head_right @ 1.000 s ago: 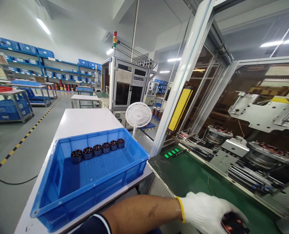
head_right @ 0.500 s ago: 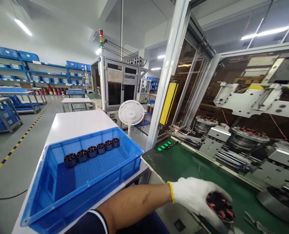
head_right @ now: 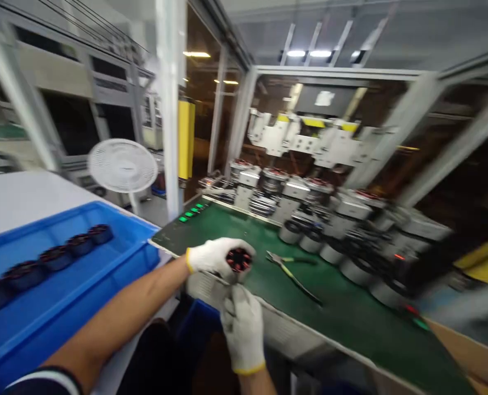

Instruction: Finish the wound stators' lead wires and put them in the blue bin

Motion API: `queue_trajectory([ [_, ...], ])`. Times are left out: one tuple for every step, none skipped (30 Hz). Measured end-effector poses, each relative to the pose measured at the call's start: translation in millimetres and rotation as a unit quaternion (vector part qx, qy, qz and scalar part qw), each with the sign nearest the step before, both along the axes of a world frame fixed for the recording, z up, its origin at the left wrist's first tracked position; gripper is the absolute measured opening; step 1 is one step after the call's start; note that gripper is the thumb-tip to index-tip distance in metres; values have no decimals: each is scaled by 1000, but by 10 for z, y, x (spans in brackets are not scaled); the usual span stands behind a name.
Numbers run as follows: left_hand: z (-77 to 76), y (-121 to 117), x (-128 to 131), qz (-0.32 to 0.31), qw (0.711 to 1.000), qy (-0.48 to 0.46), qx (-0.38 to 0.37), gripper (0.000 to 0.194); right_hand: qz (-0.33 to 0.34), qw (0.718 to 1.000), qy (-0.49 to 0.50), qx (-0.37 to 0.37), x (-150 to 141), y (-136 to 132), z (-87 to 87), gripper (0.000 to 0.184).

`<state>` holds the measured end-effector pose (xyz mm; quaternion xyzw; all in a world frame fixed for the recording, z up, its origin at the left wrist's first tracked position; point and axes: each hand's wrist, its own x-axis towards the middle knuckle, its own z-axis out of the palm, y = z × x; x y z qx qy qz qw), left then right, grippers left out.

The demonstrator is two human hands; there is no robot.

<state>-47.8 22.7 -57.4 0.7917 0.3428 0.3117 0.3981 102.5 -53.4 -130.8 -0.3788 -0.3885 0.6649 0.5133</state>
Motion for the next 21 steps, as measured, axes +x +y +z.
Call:
queue_trajectory([
  [-5,5,-2,20,999,16,26,66,-13,1000,11,0,-26,5,-85,48],
  [-6,17,-2,24,999,28,34,66,-26,1000,8,5,-35,9,-185,46],
  [-3,27,-1,26,998,39,37,66,-35,999,-10,8,-27,0,-299,45],
  [4,29,-3,23,998,48,36,66,-42,998,-41,-2,-1,-32,-423,44],
  [14,17,-10,17,998,52,31,67,-46,995,-80,-24,42,-88,-551,45],
  [23,-9,-25,10,998,48,26,71,-44,990,-121,-52,105,-168,-670,47],
  [31,-52,-46,7,999,37,20,76,-40,983,-163,-80,187,-263,-764,48],
  [36,-111,-70,12,1000,22,13,82,-42,973,-203,-98,289,-363,-818,49],
  [35,-181,-88,28,1000,8,5,87,-53,964,-242,-93,406,-456,-819,49],
  [31,-260,-94,59,998,1,-4,90,-78,954,-283,-65,532,-528,-762,48],
  [22,-341,-81,106,994,3,-11,90,-117,939,-323,-19,654,-571,-646,46],
  [12,-418,-46,164,986,13,-17,87,-163,917,-361,40,760,-576,-483,44],
  [4,-485,9,225,974,30,-21,84,-219,892,-385,91,841,-540,-287,42],
  [-1,-541,78,280,958,46,-25,83,-263,876,-385,124,892,-463,-78,40],
  [1,-584,153,324,944,60,-31,84,-279,873,-370,155,914,-350,124,39],
  [10,-617,227,357,931,71,-36,87,-268,873,-361,191,911,-208,303,39],
  [27,-643,293,378,922,78,-39,88,-233,872,-363,230,889,-50,448,41],
  [49,-664,344,390,916,79,-38,88,-182,864,-379,275,852,112,553,42],
  [70,-676,379,396,915,77,-34,84,-132,844,-407,325,802,269,618,42],
  [86,-676,398,391,917,70,-30,79,-90,809,-443,376,739,417,645,41],
  [91,-653,402,378,923,66,-31,71,-73,770,-473,423,664,557,641,38],
])
